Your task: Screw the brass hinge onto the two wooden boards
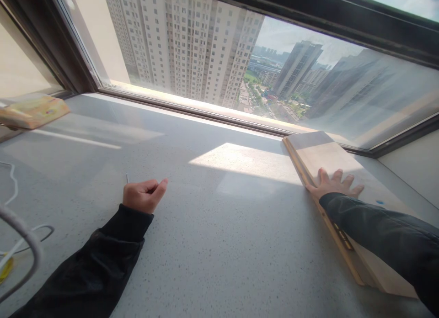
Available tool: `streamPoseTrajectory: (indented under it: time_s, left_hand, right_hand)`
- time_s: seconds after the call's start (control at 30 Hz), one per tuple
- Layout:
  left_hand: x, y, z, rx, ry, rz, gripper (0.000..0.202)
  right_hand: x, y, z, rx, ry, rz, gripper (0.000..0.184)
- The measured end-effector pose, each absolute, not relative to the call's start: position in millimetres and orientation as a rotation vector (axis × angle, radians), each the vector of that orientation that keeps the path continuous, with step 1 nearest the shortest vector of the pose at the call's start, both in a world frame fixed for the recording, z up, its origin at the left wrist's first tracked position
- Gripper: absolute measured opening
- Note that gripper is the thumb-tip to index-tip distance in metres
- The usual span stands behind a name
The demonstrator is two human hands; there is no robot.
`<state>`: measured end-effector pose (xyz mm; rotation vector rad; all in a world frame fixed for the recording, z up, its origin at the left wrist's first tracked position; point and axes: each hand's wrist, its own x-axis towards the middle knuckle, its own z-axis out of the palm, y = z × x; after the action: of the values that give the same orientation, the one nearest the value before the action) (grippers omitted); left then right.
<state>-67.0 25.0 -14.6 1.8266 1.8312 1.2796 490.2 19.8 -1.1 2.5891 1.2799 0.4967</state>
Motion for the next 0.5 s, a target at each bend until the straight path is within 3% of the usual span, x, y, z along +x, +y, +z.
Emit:
streamPoseTrajectory:
  time_s: [0.5]
  left_hand:
    - [-82.0, 30.0, -12.1, 1.724, 2.079, 1.09, 0.042]
  right_hand:
    - [493.4, 19.7, -2.4, 2.596, 1.277, 0.479, 0.077]
